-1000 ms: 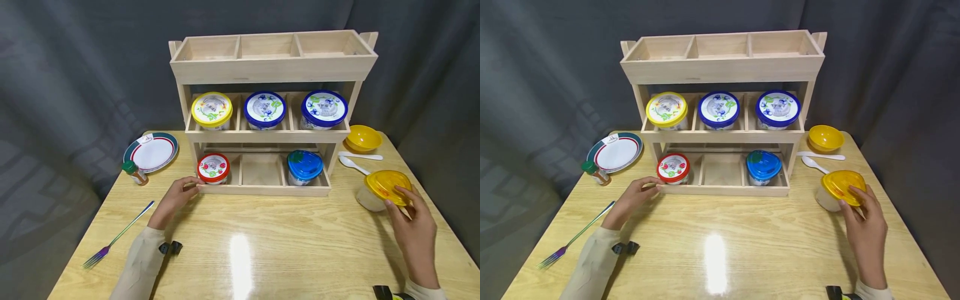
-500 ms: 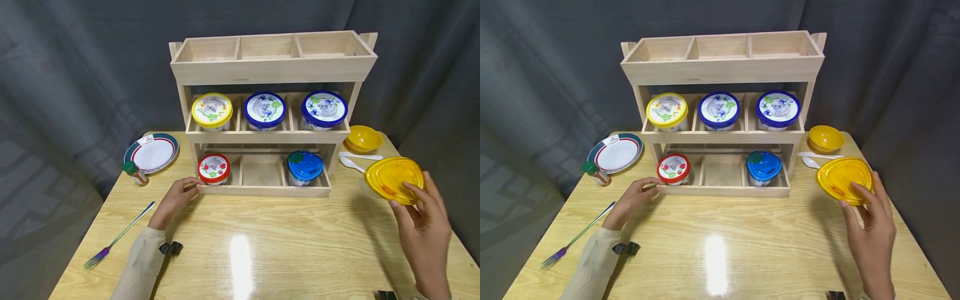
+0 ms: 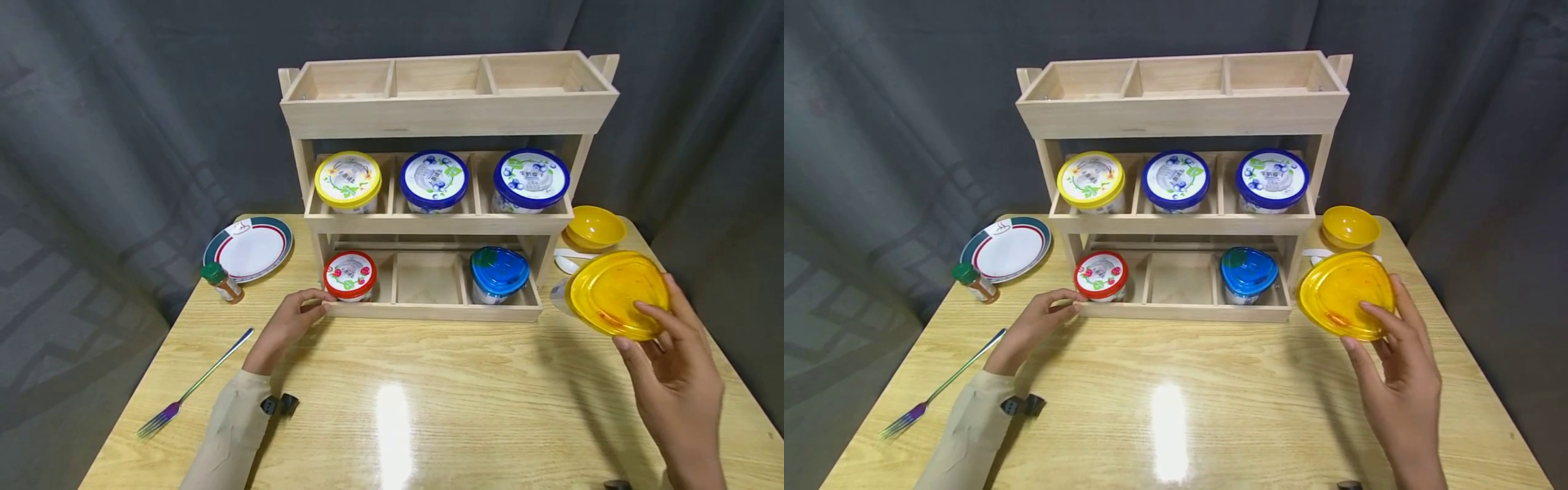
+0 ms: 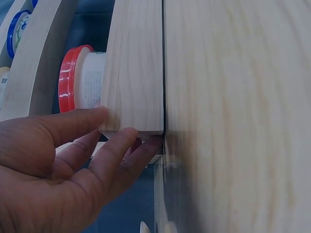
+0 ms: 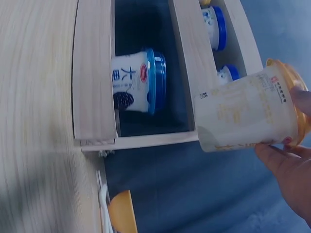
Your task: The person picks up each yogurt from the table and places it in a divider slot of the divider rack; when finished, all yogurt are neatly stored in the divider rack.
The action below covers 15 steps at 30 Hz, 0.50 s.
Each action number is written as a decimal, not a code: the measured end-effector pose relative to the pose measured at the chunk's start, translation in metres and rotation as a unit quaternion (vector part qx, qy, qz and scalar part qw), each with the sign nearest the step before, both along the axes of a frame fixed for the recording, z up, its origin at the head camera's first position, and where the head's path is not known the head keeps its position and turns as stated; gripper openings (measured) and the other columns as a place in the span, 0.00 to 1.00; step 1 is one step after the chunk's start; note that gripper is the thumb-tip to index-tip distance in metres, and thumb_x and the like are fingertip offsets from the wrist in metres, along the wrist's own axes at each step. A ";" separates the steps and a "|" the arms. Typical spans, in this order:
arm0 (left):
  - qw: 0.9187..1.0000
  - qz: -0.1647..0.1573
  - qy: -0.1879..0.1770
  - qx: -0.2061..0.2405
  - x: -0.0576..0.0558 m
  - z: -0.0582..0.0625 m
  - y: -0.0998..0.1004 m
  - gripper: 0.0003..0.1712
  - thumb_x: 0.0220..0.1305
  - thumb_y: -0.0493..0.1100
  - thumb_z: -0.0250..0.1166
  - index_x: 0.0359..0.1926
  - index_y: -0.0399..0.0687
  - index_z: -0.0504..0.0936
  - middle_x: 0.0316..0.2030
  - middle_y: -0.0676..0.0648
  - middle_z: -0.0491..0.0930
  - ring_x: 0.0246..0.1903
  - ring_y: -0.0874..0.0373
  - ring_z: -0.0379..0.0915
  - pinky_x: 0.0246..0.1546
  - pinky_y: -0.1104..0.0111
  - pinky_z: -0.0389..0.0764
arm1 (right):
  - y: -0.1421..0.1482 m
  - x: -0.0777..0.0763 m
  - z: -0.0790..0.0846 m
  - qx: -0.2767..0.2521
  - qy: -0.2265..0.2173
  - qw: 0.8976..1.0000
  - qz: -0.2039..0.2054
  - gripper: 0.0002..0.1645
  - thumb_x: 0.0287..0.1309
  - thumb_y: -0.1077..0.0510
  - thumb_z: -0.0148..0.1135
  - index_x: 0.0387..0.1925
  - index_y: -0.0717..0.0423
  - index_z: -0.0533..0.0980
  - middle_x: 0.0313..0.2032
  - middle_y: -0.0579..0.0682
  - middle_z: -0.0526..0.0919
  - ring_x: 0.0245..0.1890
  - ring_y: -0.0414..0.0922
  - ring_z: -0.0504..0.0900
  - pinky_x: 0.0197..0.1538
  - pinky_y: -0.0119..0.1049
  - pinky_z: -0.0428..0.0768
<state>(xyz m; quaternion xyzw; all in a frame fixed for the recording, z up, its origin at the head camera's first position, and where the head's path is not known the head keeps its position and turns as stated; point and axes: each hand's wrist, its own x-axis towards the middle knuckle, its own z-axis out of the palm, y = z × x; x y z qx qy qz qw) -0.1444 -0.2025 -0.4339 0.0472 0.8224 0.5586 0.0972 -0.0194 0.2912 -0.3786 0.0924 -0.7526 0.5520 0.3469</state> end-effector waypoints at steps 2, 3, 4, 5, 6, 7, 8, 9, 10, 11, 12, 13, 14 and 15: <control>1.000 0.000 -0.002 -0.003 0.000 0.001 0.000 0.13 0.82 0.34 0.61 0.59 0.29 0.82 0.69 0.31 0.74 0.63 0.42 0.77 0.59 0.59 0.79 | -0.004 0.000 0.001 0.014 -0.007 1.000 0.004 0.28 0.66 0.82 0.63 0.66 0.82 0.71 0.82 0.64 0.60 0.76 0.50 0.71 0.64 0.24 0.75; 1.000 0.001 -0.003 -0.004 0.000 0.001 0.001 0.13 0.82 0.34 0.61 0.59 0.29 0.82 0.69 0.31 0.74 0.63 0.42 0.77 0.59 0.59 0.79 | -0.005 0.000 0.001 0.016 -0.008 1.000 0.012 0.28 0.66 0.82 0.63 0.67 0.81 0.71 0.82 0.64 0.60 0.76 0.50 0.71 0.64 0.24 0.75; 1.000 0.001 -0.004 -0.005 0.000 0.001 0.001 0.13 0.82 0.34 0.61 0.59 0.29 0.82 0.69 0.31 0.74 0.63 0.42 0.77 0.59 0.59 0.79 | -0.007 -0.001 0.000 0.017 -0.009 1.000 0.020 0.28 0.66 0.82 0.63 0.66 0.82 0.71 0.82 0.64 0.60 0.76 0.50 0.71 0.64 0.24 0.75; 1.000 0.001 -0.004 -0.006 0.000 0.001 0.001 0.14 0.82 0.34 0.60 0.59 0.29 0.82 0.69 0.31 0.74 0.63 0.42 0.77 0.58 0.59 0.79 | -0.009 -0.001 0.000 0.016 -0.010 0.999 0.028 0.28 0.65 0.83 0.63 0.66 0.82 0.71 0.82 0.64 0.60 0.76 0.50 0.70 0.64 0.25 0.74; 1.000 0.001 -0.004 -0.006 0.000 0.001 0.000 0.14 0.82 0.34 0.60 0.59 0.29 0.82 0.69 0.31 0.74 0.63 0.42 0.77 0.58 0.60 0.79 | -0.011 -0.002 0.000 0.022 -0.015 0.999 0.030 0.29 0.65 0.83 0.63 0.66 0.81 0.72 0.82 0.63 0.60 0.77 0.49 0.69 0.64 0.24 0.74; 1.000 0.000 -0.004 -0.006 0.000 0.001 0.000 0.14 0.82 0.34 0.60 0.59 0.29 0.82 0.69 0.31 0.74 0.63 0.42 0.77 0.58 0.60 0.79 | -0.014 -0.002 0.001 0.028 -0.020 0.999 0.032 0.29 0.65 0.84 0.62 0.67 0.81 0.72 0.82 0.62 0.60 0.77 0.49 0.69 0.64 0.24 0.74; 1.000 -0.002 -0.003 -0.007 -0.001 0.000 0.000 0.14 0.82 0.34 0.61 0.59 0.28 0.82 0.68 0.30 0.75 0.63 0.42 0.77 0.57 0.60 0.79 | -0.016 -0.003 0.001 0.030 -0.022 0.999 0.038 0.29 0.64 0.84 0.62 0.67 0.81 0.72 0.82 0.62 0.60 0.77 0.49 0.68 0.64 0.24 0.74; 1.000 -0.004 -0.001 -0.006 -0.001 0.000 0.000 0.14 0.82 0.34 0.61 0.59 0.28 0.82 0.68 0.30 0.75 0.63 0.42 0.78 0.57 0.61 0.79 | -0.018 -0.003 0.001 0.034 -0.026 0.998 0.040 0.30 0.64 0.85 0.62 0.67 0.81 0.72 0.82 0.62 0.60 0.78 0.49 0.68 0.64 0.24 0.74; 1.000 -0.006 0.001 -0.008 -0.001 0.000 -0.001 0.14 0.82 0.34 0.61 0.59 0.28 0.82 0.67 0.30 0.75 0.62 0.42 0.78 0.56 0.62 0.80 | -0.021 -0.004 0.002 0.046 -0.034 0.998 0.037 0.30 0.63 0.85 0.62 0.67 0.80 0.72 0.82 0.60 0.60 0.78 0.48 0.68 0.64 0.24 0.74; 1.000 -0.007 0.003 -0.008 -0.002 -0.001 -0.001 0.13 0.82 0.34 0.61 0.58 0.28 0.82 0.67 0.30 0.76 0.61 0.43 0.78 0.55 0.64 0.80 | -0.024 -0.005 0.002 0.052 -0.041 0.997 0.035 0.31 0.62 0.86 0.62 0.67 0.79 0.72 0.83 0.59 0.60 0.78 0.48 0.67 0.64 0.24 0.74; 1.000 -0.008 0.006 -0.008 -0.002 -0.001 -0.001 0.13 0.82 0.33 0.61 0.58 0.27 0.82 0.66 0.30 0.76 0.61 0.43 0.78 0.55 0.65 0.80 | -0.026 -0.005 0.002 0.061 -0.046 0.996 0.034 0.31 0.62 0.86 0.63 0.66 0.79 0.73 0.83 0.58 0.61 0.79 0.48 0.67 0.64 0.24 0.74; 1.000 -0.010 0.011 -0.009 -0.003 -0.002 -0.001 0.13 0.81 0.33 0.61 0.58 0.27 0.83 0.66 0.30 0.76 0.61 0.43 0.79 0.54 0.66 0.80 | -0.029 -0.006 0.003 0.064 -0.046 0.996 0.038 0.31 0.61 0.86 0.63 0.66 0.79 0.73 0.83 0.58 0.61 0.79 0.48 0.67 0.64 0.24 0.74; 1.000 -0.011 0.015 -0.010 -0.003 -0.002 -0.002 0.13 0.81 0.33 0.61 0.57 0.27 0.83 0.65 0.30 0.77 0.60 0.44 0.79 0.54 0.68 0.79 | -0.031 -0.008 0.003 0.066 -0.045 0.996 0.044 0.31 0.60 0.86 0.64 0.65 0.79 0.74 0.83 0.58 0.61 0.80 0.49 0.66 0.64 0.24 0.74; 1.000 -0.013 0.019 -0.010 -0.004 -0.002 -0.002 0.13 0.81 0.32 0.61 0.57 0.27 0.83 0.65 0.30 0.77 0.60 0.44 0.79 0.53 0.69 0.79 | -0.033 -0.009 0.003 0.064 -0.041 0.996 0.053 0.30 0.60 0.85 0.65 0.64 0.79 0.74 0.83 0.58 0.61 0.80 0.49 0.66 0.65 0.24 0.74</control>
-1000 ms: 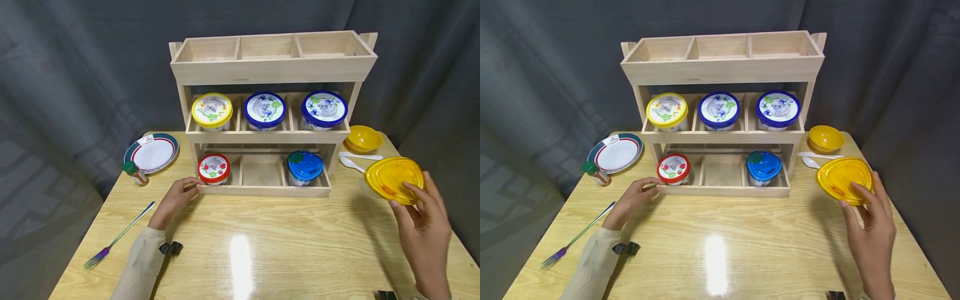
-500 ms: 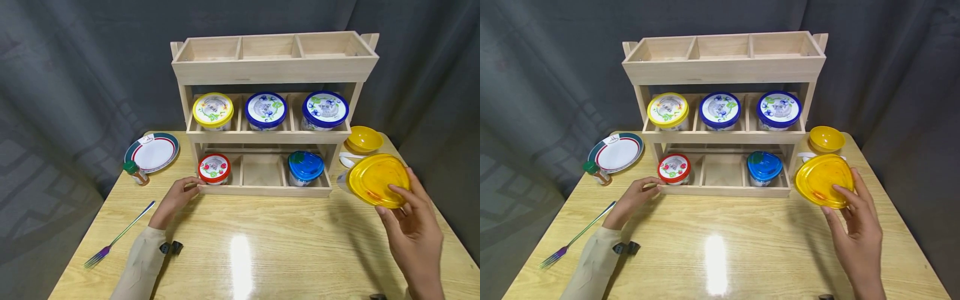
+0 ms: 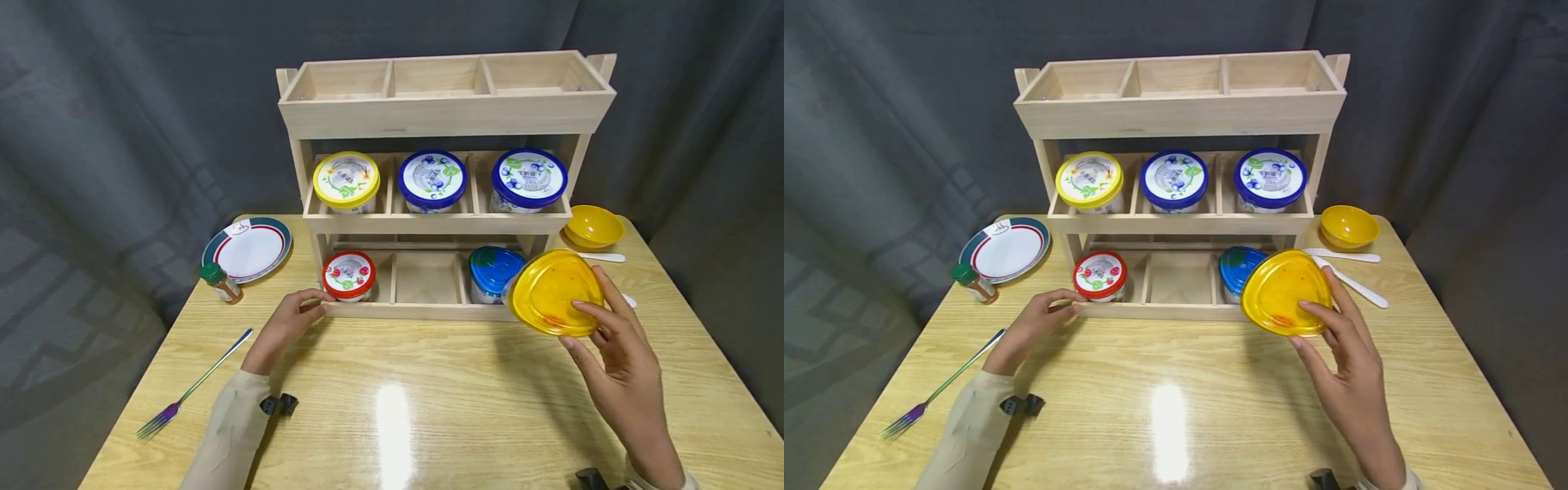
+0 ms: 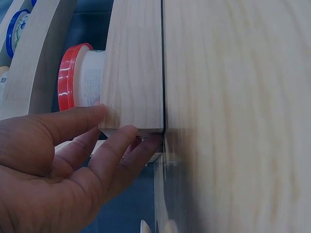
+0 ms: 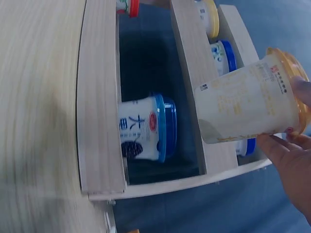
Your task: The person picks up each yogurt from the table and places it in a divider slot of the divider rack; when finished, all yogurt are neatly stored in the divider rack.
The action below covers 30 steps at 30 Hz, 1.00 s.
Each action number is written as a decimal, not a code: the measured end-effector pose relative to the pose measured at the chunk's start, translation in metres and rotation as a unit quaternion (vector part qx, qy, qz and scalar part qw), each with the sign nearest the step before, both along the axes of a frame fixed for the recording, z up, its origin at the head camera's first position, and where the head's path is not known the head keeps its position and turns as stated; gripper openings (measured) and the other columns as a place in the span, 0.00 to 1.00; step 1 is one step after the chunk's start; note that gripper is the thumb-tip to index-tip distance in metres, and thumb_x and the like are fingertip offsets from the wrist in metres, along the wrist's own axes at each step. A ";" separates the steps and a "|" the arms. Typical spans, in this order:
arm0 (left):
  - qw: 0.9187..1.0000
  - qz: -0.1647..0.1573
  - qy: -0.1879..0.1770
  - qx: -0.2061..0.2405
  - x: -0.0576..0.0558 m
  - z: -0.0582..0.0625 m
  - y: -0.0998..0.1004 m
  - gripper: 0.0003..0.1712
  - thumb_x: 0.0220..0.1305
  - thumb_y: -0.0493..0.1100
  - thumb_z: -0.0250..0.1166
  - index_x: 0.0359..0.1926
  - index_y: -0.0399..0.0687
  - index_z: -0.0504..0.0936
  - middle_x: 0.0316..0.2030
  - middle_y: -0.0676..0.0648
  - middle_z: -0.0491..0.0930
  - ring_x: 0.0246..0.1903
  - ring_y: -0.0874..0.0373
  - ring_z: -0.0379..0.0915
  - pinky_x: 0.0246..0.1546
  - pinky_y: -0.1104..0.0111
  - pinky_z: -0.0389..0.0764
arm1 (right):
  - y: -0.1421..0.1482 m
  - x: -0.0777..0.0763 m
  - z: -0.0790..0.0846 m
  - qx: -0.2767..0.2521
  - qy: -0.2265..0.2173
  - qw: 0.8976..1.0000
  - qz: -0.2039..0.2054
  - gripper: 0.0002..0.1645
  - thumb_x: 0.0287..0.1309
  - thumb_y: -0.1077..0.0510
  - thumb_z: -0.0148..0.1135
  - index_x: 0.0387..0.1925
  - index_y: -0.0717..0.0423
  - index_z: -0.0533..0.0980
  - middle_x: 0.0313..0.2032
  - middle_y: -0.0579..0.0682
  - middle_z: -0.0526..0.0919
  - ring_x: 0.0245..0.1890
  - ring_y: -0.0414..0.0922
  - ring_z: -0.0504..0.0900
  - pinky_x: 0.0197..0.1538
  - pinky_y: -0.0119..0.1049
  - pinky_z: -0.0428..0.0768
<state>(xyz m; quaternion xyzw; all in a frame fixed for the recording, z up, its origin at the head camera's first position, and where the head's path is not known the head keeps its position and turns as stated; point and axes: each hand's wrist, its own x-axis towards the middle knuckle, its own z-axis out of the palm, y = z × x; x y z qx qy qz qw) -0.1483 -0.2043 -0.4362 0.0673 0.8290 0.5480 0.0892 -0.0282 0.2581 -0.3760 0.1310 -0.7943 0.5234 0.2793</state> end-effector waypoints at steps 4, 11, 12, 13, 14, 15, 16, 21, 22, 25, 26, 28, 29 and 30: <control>1.000 -0.004 0.009 0.003 -0.002 -0.001 -0.001 0.12 0.80 0.32 0.62 0.57 0.26 0.84 0.63 0.30 0.79 0.60 0.44 0.79 0.53 0.72 0.79 | -0.007 -0.006 0.000 -0.028 0.022 0.998 0.047 0.25 0.63 0.80 0.69 0.60 0.81 0.75 0.82 0.61 0.61 0.80 0.49 0.64 0.65 0.26 0.74; 1.000 -0.003 0.003 0.007 -0.001 0.000 -0.001 0.13 0.81 0.32 0.61 0.58 0.26 0.83 0.64 0.29 0.78 0.60 0.44 0.79 0.52 0.71 0.79 | -0.018 -0.015 0.003 -0.026 0.025 0.995 0.088 0.23 0.63 0.79 0.69 0.59 0.80 0.76 0.82 0.62 0.61 0.80 0.48 0.65 0.67 0.27 0.74; 1.000 -0.002 0.002 0.007 -0.001 0.000 -0.001 0.13 0.81 0.32 0.61 0.58 0.26 0.83 0.64 0.29 0.78 0.60 0.44 0.79 0.52 0.70 0.79 | -0.020 -0.016 0.003 -0.023 0.025 0.995 0.091 0.23 0.63 0.81 0.68 0.59 0.80 0.76 0.82 0.63 0.61 0.80 0.48 0.65 0.67 0.28 0.74; 1.000 -0.002 0.000 0.006 -0.001 0.000 -0.001 0.13 0.81 0.32 0.61 0.58 0.26 0.83 0.65 0.29 0.78 0.60 0.44 0.79 0.53 0.69 0.79 | -0.022 -0.018 0.003 -0.026 0.029 0.994 0.100 0.23 0.62 0.83 0.67 0.58 0.80 0.76 0.81 0.64 0.61 0.80 0.48 0.66 0.67 0.28 0.74; 1.000 -0.002 -0.001 0.005 0.000 0.000 -0.001 0.13 0.81 0.32 0.61 0.58 0.26 0.83 0.65 0.29 0.78 0.60 0.44 0.79 0.53 0.69 0.80 | -0.024 -0.020 0.002 -0.025 0.030 0.994 0.105 0.23 0.61 0.83 0.67 0.58 0.80 0.76 0.81 0.64 0.62 0.79 0.48 0.66 0.67 0.28 0.75; 1.000 -0.002 -0.002 0.004 0.000 0.001 -0.001 0.13 0.81 0.32 0.61 0.58 0.26 0.83 0.65 0.29 0.77 0.60 0.44 0.79 0.54 0.68 0.80 | -0.026 -0.021 0.002 -0.027 0.030 0.993 0.111 0.24 0.60 0.84 0.67 0.58 0.79 0.76 0.81 0.64 0.62 0.79 0.48 0.66 0.67 0.28 0.75; 1.000 -0.002 -0.004 0.003 0.001 0.001 -0.001 0.13 0.81 0.32 0.61 0.58 0.27 0.83 0.65 0.29 0.77 0.60 0.44 0.79 0.54 0.66 0.80 | -0.028 -0.023 0.002 -0.028 0.031 0.992 0.117 0.24 0.60 0.85 0.67 0.58 0.79 0.76 0.81 0.64 0.62 0.79 0.47 0.66 0.67 0.28 0.75; 1.000 0.001 -0.007 -0.003 0.001 0.001 -0.001 0.13 0.82 0.33 0.61 0.58 0.27 0.83 0.66 0.29 0.77 0.61 0.43 0.79 0.55 0.63 0.80 | -0.037 -0.035 0.000 -0.006 0.035 0.989 0.141 0.26 0.57 0.85 0.68 0.58 0.77 0.77 0.82 0.61 0.62 0.80 0.46 0.66 0.67 0.29 0.75; 1.000 0.001 -0.007 -0.004 0.001 0.001 -0.001 0.13 0.82 0.33 0.60 0.58 0.27 0.83 0.66 0.30 0.77 0.61 0.43 0.79 0.55 0.63 0.80 | -0.039 -0.038 -0.001 -0.001 0.037 0.988 0.147 0.27 0.55 0.86 0.68 0.58 0.76 0.78 0.82 0.61 0.62 0.80 0.46 0.66 0.67 0.30 0.76; 1.000 0.003 -0.008 -0.006 0.001 0.001 -0.001 0.13 0.82 0.34 0.61 0.58 0.28 0.83 0.66 0.30 0.77 0.61 0.44 0.79 0.55 0.65 0.80 | -0.046 -0.050 -0.003 0.004 0.043 0.985 0.168 0.32 0.50 0.91 0.67 0.57 0.75 0.78 0.81 0.63 0.63 0.79 0.47 0.68 0.67 0.31 0.76; 1.000 0.004 -0.011 -0.005 0.000 0.001 -0.001 0.13 0.82 0.34 0.60 0.58 0.28 0.83 0.66 0.30 0.77 0.61 0.44 0.78 0.55 0.65 0.79 | -0.048 -0.054 -0.005 0.003 0.042 0.984 0.174 0.33 0.49 0.92 0.65 0.57 0.74 0.78 0.81 0.63 0.62 0.79 0.47 0.68 0.67 0.31 0.77; 1.000 0.004 -0.013 -0.004 0.001 0.001 -0.001 0.13 0.82 0.34 0.60 0.58 0.29 0.83 0.67 0.30 0.77 0.61 0.44 0.78 0.55 0.65 0.79 | -0.053 -0.061 -0.007 0.005 0.032 0.984 0.176 0.33 0.50 0.92 0.65 0.58 0.72 0.78 0.82 0.61 0.62 0.79 0.47 0.67 0.67 0.30 0.77; 1.000 0.005 -0.015 -0.003 0.001 0.001 -0.001 0.13 0.82 0.35 0.60 0.59 0.29 0.83 0.67 0.31 0.76 0.62 0.45 0.78 0.56 0.65 0.79 | -0.056 -0.065 -0.009 0.005 0.024 0.984 0.176 0.32 0.52 0.91 0.65 0.58 0.71 0.78 0.82 0.59 0.62 0.79 0.47 0.67 0.67 0.29 0.76; 1.000 0.005 -0.017 -0.003 0.001 0.001 -0.001 0.14 0.83 0.35 0.60 0.59 0.29 0.83 0.67 0.31 0.76 0.62 0.45 0.78 0.56 0.64 0.79 | -0.058 -0.068 -0.010 0.006 0.014 0.985 0.174 0.31 0.55 0.90 0.65 0.58 0.69 0.79 0.82 0.58 0.62 0.79 0.48 0.66 0.67 0.29 0.76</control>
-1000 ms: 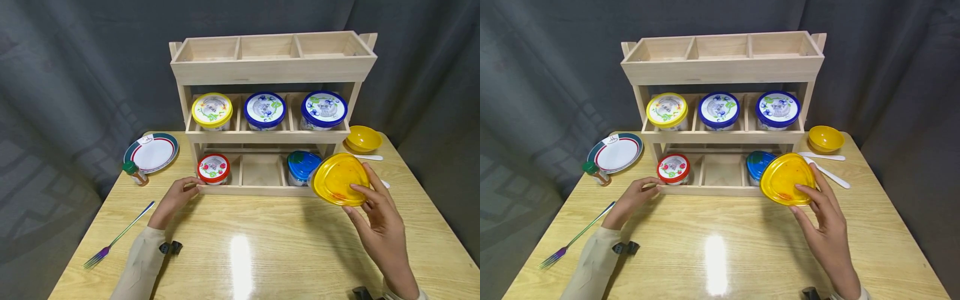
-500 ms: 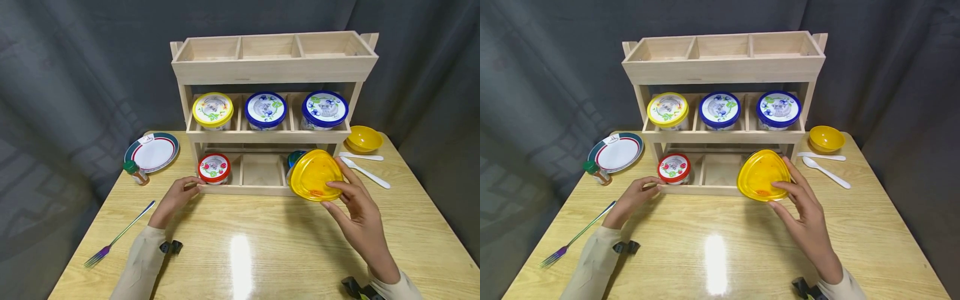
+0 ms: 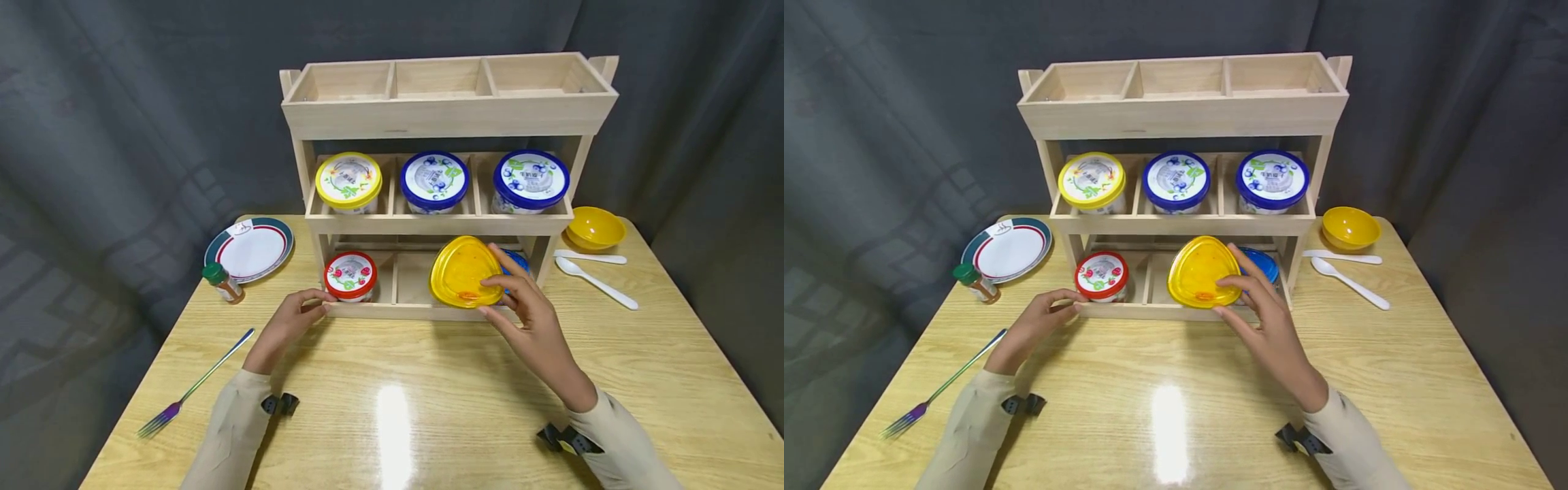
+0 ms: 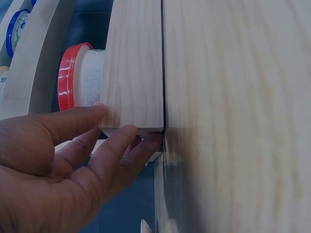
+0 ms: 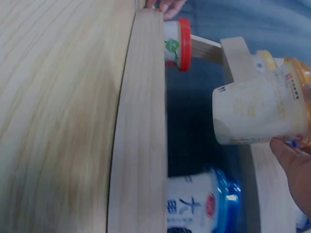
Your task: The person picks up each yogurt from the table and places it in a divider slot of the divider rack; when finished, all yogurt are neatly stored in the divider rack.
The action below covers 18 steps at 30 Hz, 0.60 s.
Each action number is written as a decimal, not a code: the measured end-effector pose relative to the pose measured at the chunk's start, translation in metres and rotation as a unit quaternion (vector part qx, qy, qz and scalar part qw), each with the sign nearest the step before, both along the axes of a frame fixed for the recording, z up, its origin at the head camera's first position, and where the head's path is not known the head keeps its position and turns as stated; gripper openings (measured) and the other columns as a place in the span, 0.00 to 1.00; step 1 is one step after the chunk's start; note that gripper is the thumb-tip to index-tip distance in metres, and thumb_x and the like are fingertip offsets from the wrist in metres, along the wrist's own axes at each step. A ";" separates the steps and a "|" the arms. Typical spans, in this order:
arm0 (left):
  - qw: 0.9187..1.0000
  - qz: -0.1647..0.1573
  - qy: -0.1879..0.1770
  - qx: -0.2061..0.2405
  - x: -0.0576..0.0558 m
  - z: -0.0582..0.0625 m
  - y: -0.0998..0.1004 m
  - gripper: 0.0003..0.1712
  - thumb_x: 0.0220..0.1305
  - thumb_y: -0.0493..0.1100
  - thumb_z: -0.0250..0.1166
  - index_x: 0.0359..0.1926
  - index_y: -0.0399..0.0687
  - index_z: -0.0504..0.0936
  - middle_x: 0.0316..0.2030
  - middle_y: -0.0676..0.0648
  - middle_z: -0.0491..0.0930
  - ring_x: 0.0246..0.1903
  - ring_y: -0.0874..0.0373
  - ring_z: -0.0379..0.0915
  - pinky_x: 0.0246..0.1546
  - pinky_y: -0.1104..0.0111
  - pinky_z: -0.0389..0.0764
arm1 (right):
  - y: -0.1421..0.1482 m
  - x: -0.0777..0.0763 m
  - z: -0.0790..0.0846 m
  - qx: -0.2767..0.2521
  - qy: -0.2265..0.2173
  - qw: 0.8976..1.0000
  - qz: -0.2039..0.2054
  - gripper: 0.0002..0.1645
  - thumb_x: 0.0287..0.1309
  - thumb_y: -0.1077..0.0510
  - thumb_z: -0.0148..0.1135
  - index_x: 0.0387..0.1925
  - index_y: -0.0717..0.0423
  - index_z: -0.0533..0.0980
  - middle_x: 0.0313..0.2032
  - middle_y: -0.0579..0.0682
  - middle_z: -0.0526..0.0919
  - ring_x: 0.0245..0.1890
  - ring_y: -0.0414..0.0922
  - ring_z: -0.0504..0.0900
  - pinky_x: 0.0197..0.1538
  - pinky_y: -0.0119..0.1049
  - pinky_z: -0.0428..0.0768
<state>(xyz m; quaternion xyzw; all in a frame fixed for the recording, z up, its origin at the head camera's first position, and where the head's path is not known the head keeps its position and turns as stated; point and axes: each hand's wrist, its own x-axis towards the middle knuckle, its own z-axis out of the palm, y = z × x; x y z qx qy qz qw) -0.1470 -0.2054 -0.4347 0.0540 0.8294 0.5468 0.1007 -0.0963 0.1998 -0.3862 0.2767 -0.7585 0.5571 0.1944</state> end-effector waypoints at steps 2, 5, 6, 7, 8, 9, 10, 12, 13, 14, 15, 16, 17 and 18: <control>1.000 0.000 -0.001 0.000 0.000 0.001 0.000 0.14 0.83 0.35 0.60 0.59 0.30 0.83 0.67 0.31 0.76 0.62 0.44 0.78 0.58 0.60 0.79 | -0.006 -0.006 -0.002 0.008 -0.022 1.000 -0.006 0.27 0.60 0.86 0.66 0.57 0.67 0.79 0.83 0.55 0.62 0.79 0.53 0.65 0.67 0.27 0.75; 1.000 0.000 0.001 -0.001 0.000 0.003 0.001 0.14 0.82 0.35 0.61 0.59 0.30 0.83 0.67 0.31 0.76 0.62 0.44 0.78 0.59 0.57 0.79 | -0.013 -0.015 -0.006 0.016 -0.049 0.999 -0.014 0.22 0.65 0.81 0.66 0.57 0.66 0.78 0.83 0.54 0.62 0.78 0.60 0.66 0.65 0.25 0.76; 1.000 -0.001 0.002 -0.001 0.000 0.003 0.001 0.14 0.82 0.34 0.61 0.59 0.29 0.83 0.67 0.31 0.76 0.61 0.43 0.78 0.58 0.57 0.80 | -0.015 -0.018 -0.008 0.019 -0.054 0.998 -0.016 0.21 0.66 0.80 0.67 0.57 0.66 0.78 0.82 0.56 0.63 0.77 0.62 0.67 0.64 0.24 0.76; 1.000 -0.001 0.004 0.000 0.000 0.003 0.001 0.13 0.82 0.34 0.61 0.59 0.29 0.83 0.67 0.31 0.77 0.61 0.43 0.78 0.59 0.56 0.80 | -0.017 -0.021 -0.010 0.020 -0.058 0.998 -0.016 0.20 0.66 0.79 0.67 0.57 0.67 0.78 0.82 0.57 0.63 0.76 0.64 0.68 0.63 0.23 0.76; 1.000 -0.001 0.005 0.000 0.000 0.004 0.002 0.13 0.82 0.34 0.61 0.59 0.29 0.83 0.66 0.31 0.77 0.61 0.43 0.78 0.58 0.57 0.80 | -0.018 -0.023 -0.012 0.021 -0.061 0.998 -0.016 0.20 0.67 0.79 0.67 0.57 0.67 0.78 0.82 0.58 0.63 0.76 0.65 0.68 0.62 0.23 0.77; 1.000 0.000 0.005 -0.001 0.000 0.003 0.002 0.13 0.82 0.34 0.61 0.59 0.29 0.84 0.66 0.31 0.77 0.61 0.44 0.78 0.58 0.58 0.80 | -0.019 -0.026 -0.014 0.024 -0.063 0.998 -0.017 0.19 0.67 0.78 0.67 0.57 0.66 0.78 0.82 0.58 0.64 0.75 0.65 0.69 0.62 0.22 0.77; 1.000 0.001 0.007 -0.001 0.000 0.003 0.001 0.13 0.82 0.34 0.61 0.58 0.29 0.84 0.66 0.31 0.77 0.61 0.44 0.79 0.57 0.59 0.80 | -0.021 -0.028 -0.016 0.027 -0.066 0.997 -0.017 0.19 0.67 0.77 0.67 0.57 0.66 0.79 0.81 0.58 0.64 0.75 0.65 0.69 0.61 0.22 0.77; 1.000 0.001 0.008 -0.003 0.000 0.003 0.001 0.13 0.82 0.34 0.61 0.58 0.29 0.84 0.66 0.31 0.77 0.60 0.44 0.79 0.57 0.61 0.80 | -0.024 -0.033 -0.020 0.035 -0.068 0.997 -0.020 0.18 0.68 0.76 0.68 0.57 0.65 0.79 0.81 0.58 0.64 0.74 0.64 0.71 0.60 0.21 0.78; 1.000 0.003 0.007 -0.005 0.000 0.002 0.001 0.13 0.82 0.34 0.61 0.58 0.30 0.84 0.66 0.31 0.78 0.60 0.45 0.78 0.57 0.62 0.80 | -0.026 -0.034 -0.022 0.039 -0.071 0.996 -0.022 0.18 0.68 0.75 0.68 0.56 0.65 0.79 0.81 0.59 0.65 0.73 0.63 0.72 0.59 0.21 0.78; 1.000 0.003 0.007 -0.008 0.000 0.002 0.001 0.13 0.82 0.34 0.61 0.58 0.30 0.84 0.66 0.31 0.77 0.60 0.45 0.78 0.56 0.64 0.79 | -0.028 -0.036 -0.024 0.042 -0.073 0.996 -0.024 0.17 0.69 0.74 0.68 0.56 0.64 0.79 0.81 0.59 0.65 0.71 0.62 0.74 0.56 0.21 0.79; 1.000 0.005 0.005 -0.009 0.000 0.001 0.001 0.12 0.82 0.34 0.61 0.57 0.30 0.84 0.66 0.32 0.77 0.60 0.45 0.78 0.56 0.65 0.79 | -0.030 -0.038 -0.025 0.048 -0.075 0.996 -0.030 0.17 0.69 0.73 0.69 0.56 0.64 0.80 0.81 0.59 0.65 0.69 0.61 0.76 0.54 0.21 0.80; 1.000 0.005 0.005 -0.009 0.000 0.001 0.001 0.12 0.82 0.33 0.61 0.57 0.30 0.84 0.66 0.32 0.77 0.60 0.45 0.78 0.55 0.66 0.78 | -0.032 -0.039 -0.027 0.052 -0.078 0.995 -0.036 0.17 0.69 0.73 0.70 0.56 0.63 0.80 0.81 0.59 0.65 0.68 0.60 0.77 0.53 0.22 0.81; 1.000 0.007 0.002 -0.009 0.000 0.001 0.001 0.12 0.82 0.33 0.60 0.58 0.30 0.84 0.66 0.32 0.77 0.59 0.46 0.78 0.55 0.67 0.78 | -0.034 -0.040 -0.028 0.054 -0.081 0.994 -0.041 0.16 0.69 0.72 0.70 0.56 0.63 0.80 0.80 0.60 0.66 0.66 0.60 0.78 0.52 0.25 0.83; 1.000 0.009 0.000 -0.010 0.000 0.000 0.001 0.12 0.82 0.33 0.60 0.58 0.31 0.84 0.66 0.33 0.77 0.60 0.46 0.78 0.55 0.67 0.78 | -0.036 -0.042 -0.029 0.058 -0.084 0.994 -0.047 0.16 0.69 0.72 0.71 0.55 0.63 0.80 0.80 0.61 0.66 0.65 0.61 0.79 0.52 0.27 0.84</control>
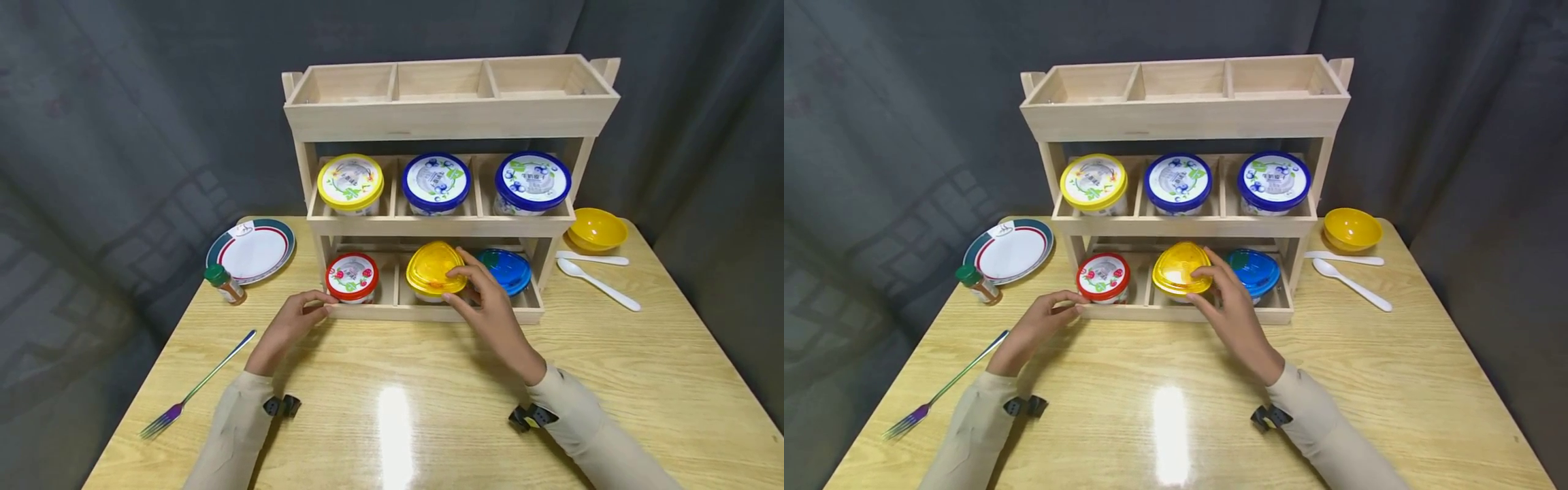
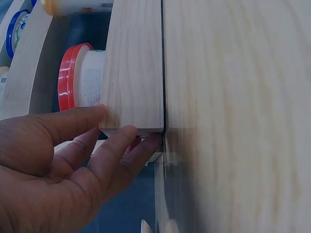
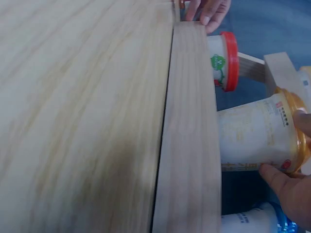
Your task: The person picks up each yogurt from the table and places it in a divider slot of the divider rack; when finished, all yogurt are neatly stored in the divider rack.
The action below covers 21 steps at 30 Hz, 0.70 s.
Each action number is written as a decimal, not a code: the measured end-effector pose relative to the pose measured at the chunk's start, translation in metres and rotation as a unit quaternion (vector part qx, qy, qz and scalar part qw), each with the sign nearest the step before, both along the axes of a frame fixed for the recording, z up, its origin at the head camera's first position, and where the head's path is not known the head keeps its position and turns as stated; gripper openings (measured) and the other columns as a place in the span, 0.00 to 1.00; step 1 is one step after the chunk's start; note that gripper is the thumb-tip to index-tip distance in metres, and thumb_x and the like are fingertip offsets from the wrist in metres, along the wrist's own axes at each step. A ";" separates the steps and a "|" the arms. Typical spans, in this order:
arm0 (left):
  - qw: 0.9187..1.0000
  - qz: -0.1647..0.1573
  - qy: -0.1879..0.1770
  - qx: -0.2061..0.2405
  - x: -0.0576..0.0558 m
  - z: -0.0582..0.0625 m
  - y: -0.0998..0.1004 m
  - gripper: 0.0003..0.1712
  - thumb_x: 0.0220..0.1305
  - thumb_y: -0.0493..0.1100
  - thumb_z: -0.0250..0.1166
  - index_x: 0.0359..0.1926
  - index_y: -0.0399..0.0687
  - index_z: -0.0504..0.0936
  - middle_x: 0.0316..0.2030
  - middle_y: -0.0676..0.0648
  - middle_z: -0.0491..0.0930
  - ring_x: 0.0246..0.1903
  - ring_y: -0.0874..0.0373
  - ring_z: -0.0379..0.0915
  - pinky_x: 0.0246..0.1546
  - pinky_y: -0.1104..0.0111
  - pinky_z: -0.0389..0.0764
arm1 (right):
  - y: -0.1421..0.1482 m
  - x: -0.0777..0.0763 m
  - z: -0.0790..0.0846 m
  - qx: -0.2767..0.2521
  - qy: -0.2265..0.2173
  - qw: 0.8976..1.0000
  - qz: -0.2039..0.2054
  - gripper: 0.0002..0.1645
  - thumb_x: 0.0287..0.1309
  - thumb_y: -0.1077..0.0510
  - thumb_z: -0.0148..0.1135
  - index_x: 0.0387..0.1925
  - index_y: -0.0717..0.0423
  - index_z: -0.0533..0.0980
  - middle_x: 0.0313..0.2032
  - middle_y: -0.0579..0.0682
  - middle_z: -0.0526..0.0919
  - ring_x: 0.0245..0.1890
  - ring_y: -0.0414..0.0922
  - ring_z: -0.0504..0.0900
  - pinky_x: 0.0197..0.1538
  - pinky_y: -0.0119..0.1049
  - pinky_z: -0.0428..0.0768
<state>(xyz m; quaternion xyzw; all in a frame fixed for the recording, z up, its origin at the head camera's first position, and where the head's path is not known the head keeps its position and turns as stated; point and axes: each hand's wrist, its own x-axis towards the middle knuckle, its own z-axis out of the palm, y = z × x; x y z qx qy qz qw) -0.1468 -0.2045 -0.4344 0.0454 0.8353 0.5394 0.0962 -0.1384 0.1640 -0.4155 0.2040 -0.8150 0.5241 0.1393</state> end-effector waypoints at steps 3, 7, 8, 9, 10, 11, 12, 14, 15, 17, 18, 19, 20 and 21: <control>1.000 0.008 -0.007 0.001 0.001 0.000 -0.001 0.12 0.82 0.33 0.60 0.58 0.31 0.84 0.67 0.33 0.76 0.60 0.45 0.77 0.56 0.66 0.77 | -0.006 -0.005 -0.004 0.010 -0.015 1.000 -0.011 0.17 0.68 0.70 0.72 0.56 0.63 0.79 0.78 0.63 0.68 0.66 0.63 0.79 0.56 0.41 0.87; 1.000 0.008 -0.007 0.001 0.003 0.001 -0.001 0.13 0.82 0.35 0.61 0.59 0.31 0.84 0.67 0.32 0.76 0.62 0.43 0.77 0.60 0.61 0.78 | -0.011 -0.007 -0.007 0.047 -0.034 0.998 -0.008 0.21 0.70 0.67 0.72 0.61 0.63 0.77 0.79 0.65 0.65 0.65 0.64 0.81 0.58 0.50 0.86; 1.000 0.006 -0.006 0.002 0.004 0.000 -0.002 0.13 0.82 0.35 0.61 0.59 0.31 0.84 0.67 0.32 0.76 0.63 0.42 0.77 0.61 0.60 0.78 | -0.011 -0.006 -0.006 0.065 -0.035 0.997 -0.009 0.23 0.71 0.65 0.72 0.63 0.62 0.76 0.80 0.65 0.63 0.66 0.65 0.81 0.58 0.51 0.86; 1.000 0.005 -0.005 0.003 0.005 0.000 -0.002 0.13 0.82 0.35 0.61 0.59 0.30 0.84 0.67 0.32 0.77 0.63 0.42 0.77 0.61 0.59 0.78 | -0.010 -0.005 -0.006 0.085 -0.033 0.996 -0.012 0.26 0.72 0.62 0.72 0.66 0.61 0.75 0.81 0.65 0.62 0.66 0.65 0.81 0.58 0.51 0.86; 1.000 0.003 -0.003 0.003 0.005 0.000 -0.002 0.14 0.83 0.35 0.61 0.59 0.30 0.84 0.67 0.32 0.77 0.63 0.42 0.77 0.61 0.59 0.78 | -0.009 -0.002 -0.005 0.105 -0.030 0.994 -0.016 0.28 0.73 0.59 0.72 0.69 0.60 0.74 0.82 0.64 0.60 0.65 0.64 0.82 0.56 0.50 0.87; 1.000 0.004 -0.004 0.003 0.005 0.000 -0.002 0.14 0.82 0.35 0.61 0.59 0.30 0.84 0.67 0.32 0.77 0.63 0.42 0.77 0.61 0.59 0.78 | -0.007 0.001 -0.003 0.123 -0.025 0.992 -0.022 0.31 0.73 0.57 0.72 0.71 0.59 0.73 0.83 0.63 0.58 0.63 0.64 0.83 0.55 0.50 0.88; 1.000 0.002 -0.003 0.004 0.005 0.000 -0.002 0.14 0.82 0.35 0.61 0.59 0.30 0.84 0.67 0.32 0.77 0.62 0.43 0.77 0.60 0.60 0.78 | -0.005 0.005 -0.002 0.139 -0.015 0.990 -0.027 0.32 0.74 0.55 0.72 0.73 0.58 0.72 0.84 0.62 0.57 0.62 0.63 0.84 0.54 0.51 0.88; 1.000 0.002 -0.003 0.006 0.004 0.000 -0.002 0.13 0.82 0.34 0.61 0.59 0.31 0.84 0.66 0.32 0.77 0.61 0.44 0.77 0.58 0.63 0.78 | 0.001 0.014 0.002 0.169 0.010 0.985 -0.037 0.34 0.75 0.52 0.70 0.75 0.57 0.72 0.84 0.61 0.57 0.62 0.63 0.84 0.54 0.54 0.88; 1.000 0.001 0.000 0.005 0.004 0.001 -0.002 0.13 0.82 0.34 0.61 0.59 0.30 0.84 0.67 0.32 0.76 0.60 0.44 0.77 0.57 0.64 0.78 | 0.005 0.019 0.004 0.176 0.022 0.983 -0.042 0.34 0.75 0.53 0.70 0.75 0.57 0.72 0.84 0.60 0.58 0.62 0.63 0.84 0.54 0.55 0.88; 1.000 0.002 0.000 0.006 0.003 0.001 -0.003 0.13 0.82 0.34 0.61 0.59 0.31 0.84 0.67 0.33 0.77 0.59 0.45 0.77 0.56 0.66 0.77 | 0.014 0.029 0.006 0.179 0.052 0.981 -0.050 0.31 0.75 0.57 0.70 0.74 0.59 0.73 0.81 0.60 0.64 0.63 0.62 0.83 0.55 0.55 0.87; 1.000 -0.001 0.002 0.007 0.003 0.001 -0.003 0.13 0.82 0.34 0.61 0.59 0.31 0.84 0.66 0.33 0.76 0.59 0.45 0.77 0.56 0.66 0.77 | 0.019 0.033 0.007 0.174 0.067 0.981 -0.055 0.29 0.74 0.60 0.71 0.72 0.60 0.75 0.78 0.60 0.69 0.65 0.62 0.82 0.55 0.54 0.87; 1.000 -0.001 0.004 0.007 0.003 0.001 -0.003 0.13 0.82 0.34 0.61 0.59 0.31 0.84 0.66 0.33 0.77 0.60 0.46 0.77 0.56 0.67 0.77 | 0.025 0.038 0.008 0.165 0.077 0.981 -0.060 0.28 0.73 0.63 0.70 0.70 0.60 0.76 0.75 0.59 0.73 0.66 0.59 0.82 0.55 0.49 0.88; 1.000 -0.003 0.005 0.008 0.003 0.001 -0.003 0.13 0.82 0.34 0.61 0.59 0.31 0.84 0.66 0.33 0.77 0.60 0.46 0.77 0.56 0.67 0.77 | 0.032 0.042 0.008 0.154 0.086 0.982 -0.067 0.26 0.73 0.65 0.70 0.69 0.61 0.77 0.72 0.59 0.77 0.67 0.56 0.81 0.56 0.44 0.87; 1.000 -0.004 0.007 0.007 0.002 0.001 -0.003 0.14 0.82 0.35 0.61 0.59 0.31 0.84 0.66 0.33 0.78 0.60 0.47 0.77 0.57 0.67 0.77 | 0.040 0.046 0.008 0.140 0.095 0.983 -0.073 0.25 0.72 0.68 0.70 0.67 0.61 0.79 0.69 0.58 0.81 0.65 0.51 0.83 0.54 0.37 0.87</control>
